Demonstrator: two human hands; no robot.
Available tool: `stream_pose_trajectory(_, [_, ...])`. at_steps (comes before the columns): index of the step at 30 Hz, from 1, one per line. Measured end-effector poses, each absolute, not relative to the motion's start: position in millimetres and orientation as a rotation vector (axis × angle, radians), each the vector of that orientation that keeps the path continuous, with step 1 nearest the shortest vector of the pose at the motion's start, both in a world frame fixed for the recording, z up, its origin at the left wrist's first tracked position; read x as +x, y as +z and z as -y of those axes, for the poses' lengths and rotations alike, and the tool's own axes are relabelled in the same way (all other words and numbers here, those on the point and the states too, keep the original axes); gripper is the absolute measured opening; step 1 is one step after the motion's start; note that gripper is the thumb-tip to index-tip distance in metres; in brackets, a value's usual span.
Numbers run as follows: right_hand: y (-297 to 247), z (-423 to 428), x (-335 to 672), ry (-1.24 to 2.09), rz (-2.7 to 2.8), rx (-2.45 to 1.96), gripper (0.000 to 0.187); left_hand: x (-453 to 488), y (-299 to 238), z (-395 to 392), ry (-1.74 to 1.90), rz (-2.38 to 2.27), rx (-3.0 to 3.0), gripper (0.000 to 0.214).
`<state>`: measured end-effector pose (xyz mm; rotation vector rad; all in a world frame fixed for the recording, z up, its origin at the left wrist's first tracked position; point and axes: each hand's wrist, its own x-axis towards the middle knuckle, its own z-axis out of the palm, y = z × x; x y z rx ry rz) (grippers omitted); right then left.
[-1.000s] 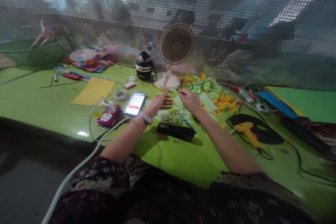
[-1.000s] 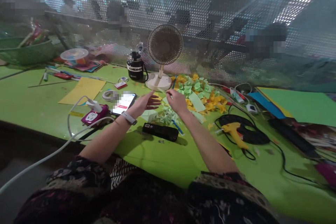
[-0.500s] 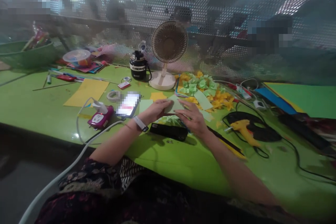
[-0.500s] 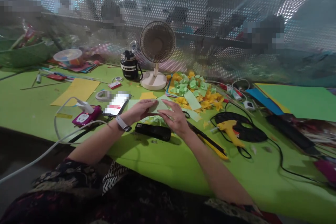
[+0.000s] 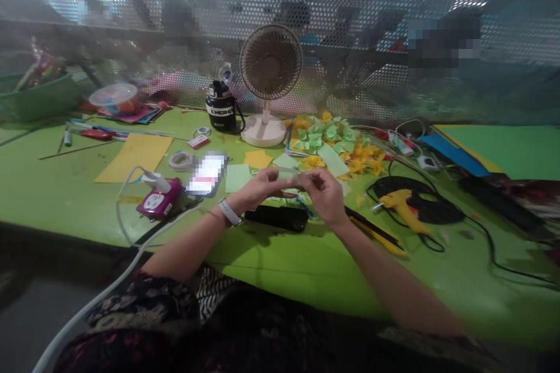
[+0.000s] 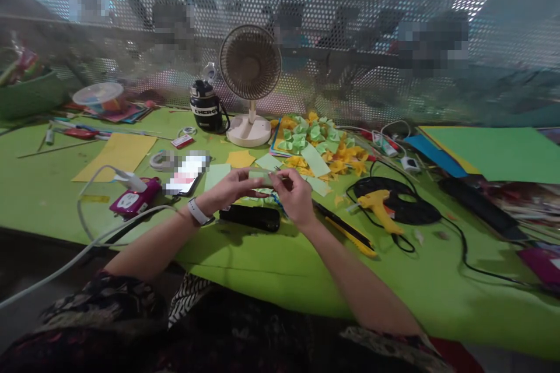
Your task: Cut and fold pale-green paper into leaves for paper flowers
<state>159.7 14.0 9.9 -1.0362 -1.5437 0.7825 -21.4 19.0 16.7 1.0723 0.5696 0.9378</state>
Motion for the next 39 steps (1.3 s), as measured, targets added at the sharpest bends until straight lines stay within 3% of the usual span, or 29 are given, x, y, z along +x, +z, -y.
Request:
stream_pose_trajectory(12, [12.0, -10.9, 156.8, 0.672, 1.563, -1.047, 0.029, -16.4, 9.7, -20.5, 0.973, -0.596, 1.124, 0.042])
stream_pose_trajectory(39, [8.8, -10.3, 158.1, 0.623, 1.603, -1.038, 0.026, -15.0, 7.5, -18.4, 0.986, -0.615, 1.081, 0.046])
